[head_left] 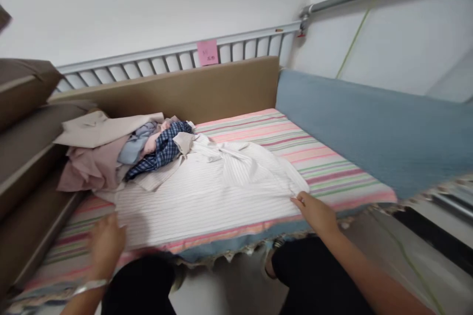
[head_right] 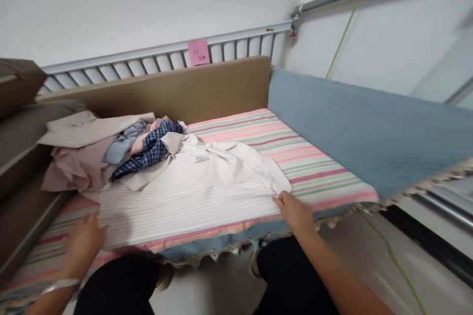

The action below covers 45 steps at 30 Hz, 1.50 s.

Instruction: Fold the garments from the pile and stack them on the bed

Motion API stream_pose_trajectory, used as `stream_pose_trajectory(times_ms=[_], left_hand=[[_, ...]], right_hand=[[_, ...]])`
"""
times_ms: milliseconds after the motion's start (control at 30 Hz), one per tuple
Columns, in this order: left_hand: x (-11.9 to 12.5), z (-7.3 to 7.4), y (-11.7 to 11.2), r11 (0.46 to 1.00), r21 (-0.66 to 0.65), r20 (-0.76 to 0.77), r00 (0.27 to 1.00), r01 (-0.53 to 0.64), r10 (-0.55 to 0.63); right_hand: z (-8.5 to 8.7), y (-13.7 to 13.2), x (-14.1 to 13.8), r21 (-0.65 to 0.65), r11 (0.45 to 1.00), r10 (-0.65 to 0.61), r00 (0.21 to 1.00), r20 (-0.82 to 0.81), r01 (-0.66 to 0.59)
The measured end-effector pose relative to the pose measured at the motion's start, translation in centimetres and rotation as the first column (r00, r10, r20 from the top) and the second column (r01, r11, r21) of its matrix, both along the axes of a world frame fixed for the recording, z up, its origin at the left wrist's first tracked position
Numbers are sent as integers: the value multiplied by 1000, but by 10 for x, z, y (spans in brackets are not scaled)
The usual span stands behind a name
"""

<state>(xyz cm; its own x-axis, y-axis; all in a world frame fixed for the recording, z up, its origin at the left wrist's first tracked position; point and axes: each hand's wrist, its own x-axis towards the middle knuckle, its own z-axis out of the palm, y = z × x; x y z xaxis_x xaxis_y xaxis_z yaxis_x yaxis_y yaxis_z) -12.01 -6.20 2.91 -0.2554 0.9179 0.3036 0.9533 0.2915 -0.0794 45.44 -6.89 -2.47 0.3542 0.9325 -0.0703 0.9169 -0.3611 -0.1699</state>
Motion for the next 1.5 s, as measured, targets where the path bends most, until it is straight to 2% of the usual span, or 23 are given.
stream_pose_trajectory(times_ms=[33, 100, 167, 233, 300, 367, 467, 600, 700, 833, 933, 1067, 1233, 1367, 1433, 1500], left_hand=[[23, 3, 12, 996, 20, -22, 996, 90, -90], [85, 12, 43, 934, 25, 23, 933, 358, -358], [159, 21, 73, 818, -16, 79, 816, 575, -572], [232, 29, 100, 693, -64, 114, 695, 718, -710], [296, 34, 123, 622, -145, 133, 638, 769, -758], [342, 34, 146, 606, -251, 135, 648, 754, -750], [379, 27, 177, 606, -381, 102, 683, 699, -723], [381, 26, 198, 625, -454, 57, 721, 635, -690], [367, 43, 195, 671, -431, 28, 752, 604, -659], [345, 71, 182, 779, -292, -34, 808, 554, -588], [331, 78, 176, 835, -219, -93, 841, 505, -533], [321, 68, 177, 864, -237, -121, 869, 443, -479], [334, 55, 183, 873, -185, -90, 877, 450, -471], [338, 44, 168, 861, -63, 119, 860, 505, -496], [326, 35, 157, 886, 19, 268, 851, 463, -451], [306, 25, 147, 929, 8, 391, 854, 370, -343]], right_hand=[[-1, 1, 1, -7, 1000, 3, 1000, -12, -3], [-1, 2, 3, -6, 1000, 4, 1000, -25, -4], [0, 1, 2, 15, 1000, 12, 1000, -22, -12], [2, 0, 1, 51, 998, 21, 1000, -10, -20], [2, 0, 0, 85, 996, 19, 1000, -6, -18], [3, 1, 0, 105, 994, 10, 1000, -24, -7], [4, 2, 0, 121, 993, 13, 996, -83, -3], [7, -1, 1, 148, 989, 20, 986, -166, 5], [10, -6, 5, 161, 987, 22, 970, -243, 18], [16, -15, 11, 204, 979, 52, 936, -348, 21], [19, -16, 12, 291, 956, 88, 922, -378, 28], [18, -7, 10, 355, 934, 110, 931, -347, 22], [11, 4, 11, 304, 952, 38, 977, -210, 28], [9, 0, 14, 265, 964, -4, 992, -123, 37], [11, -5, 12, 342, 940, 33, 996, -84, -3], [14, -9, 2, 466, 877, 158, 986, -56, -115]])
